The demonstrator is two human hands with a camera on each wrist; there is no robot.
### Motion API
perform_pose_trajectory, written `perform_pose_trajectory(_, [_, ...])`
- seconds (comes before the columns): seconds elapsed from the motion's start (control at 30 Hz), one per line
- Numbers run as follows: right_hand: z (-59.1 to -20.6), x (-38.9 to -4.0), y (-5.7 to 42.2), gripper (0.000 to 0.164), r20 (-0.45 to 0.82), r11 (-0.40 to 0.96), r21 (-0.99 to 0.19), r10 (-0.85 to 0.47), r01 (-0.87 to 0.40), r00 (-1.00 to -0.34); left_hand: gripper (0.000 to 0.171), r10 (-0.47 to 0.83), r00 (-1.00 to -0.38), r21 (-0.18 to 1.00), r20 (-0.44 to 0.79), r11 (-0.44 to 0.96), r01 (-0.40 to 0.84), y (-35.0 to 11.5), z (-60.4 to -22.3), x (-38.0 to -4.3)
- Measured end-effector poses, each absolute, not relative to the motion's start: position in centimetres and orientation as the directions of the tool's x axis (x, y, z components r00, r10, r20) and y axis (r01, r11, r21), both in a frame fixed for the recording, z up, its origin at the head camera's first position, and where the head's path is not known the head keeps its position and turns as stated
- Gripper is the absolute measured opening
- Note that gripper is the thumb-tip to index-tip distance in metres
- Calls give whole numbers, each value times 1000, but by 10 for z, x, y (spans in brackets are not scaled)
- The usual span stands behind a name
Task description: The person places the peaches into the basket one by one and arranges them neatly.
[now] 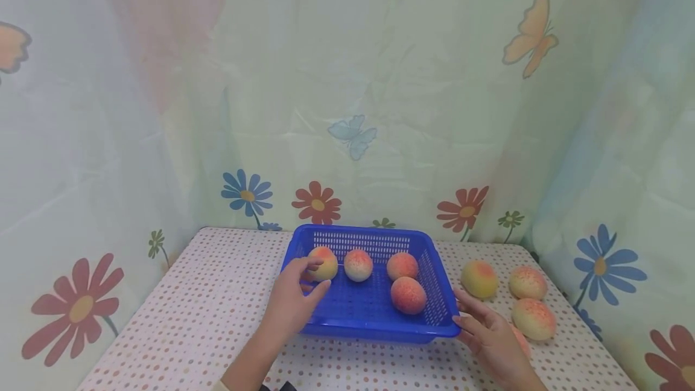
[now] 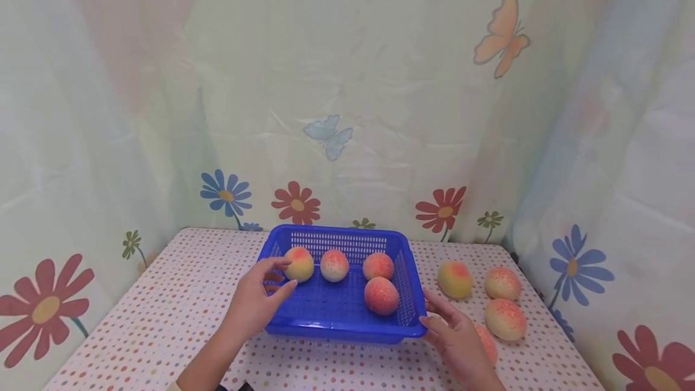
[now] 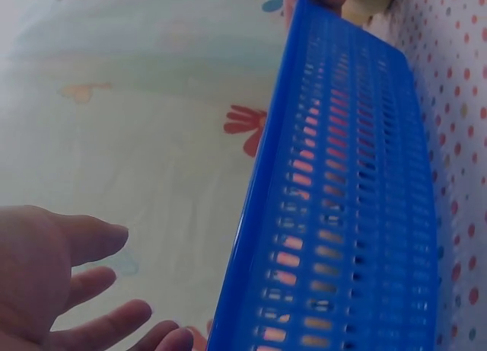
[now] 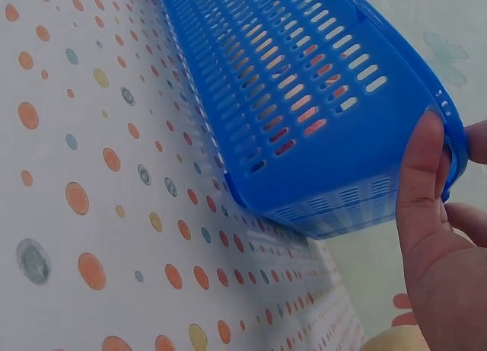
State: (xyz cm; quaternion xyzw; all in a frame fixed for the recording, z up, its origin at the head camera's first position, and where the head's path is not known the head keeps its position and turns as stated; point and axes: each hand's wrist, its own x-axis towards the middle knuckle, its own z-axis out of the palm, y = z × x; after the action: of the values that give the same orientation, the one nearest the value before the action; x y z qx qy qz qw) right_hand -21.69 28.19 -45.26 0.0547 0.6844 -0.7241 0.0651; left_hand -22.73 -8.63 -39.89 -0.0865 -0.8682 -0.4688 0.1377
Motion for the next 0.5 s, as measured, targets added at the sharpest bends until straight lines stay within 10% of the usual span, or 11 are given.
perform_pose_trajectory(0.5, [-450, -209, 282, 67, -188, 95, -977, 20, 189, -982, 39, -143, -937, 791, 318, 584, 180, -135, -407, -223])
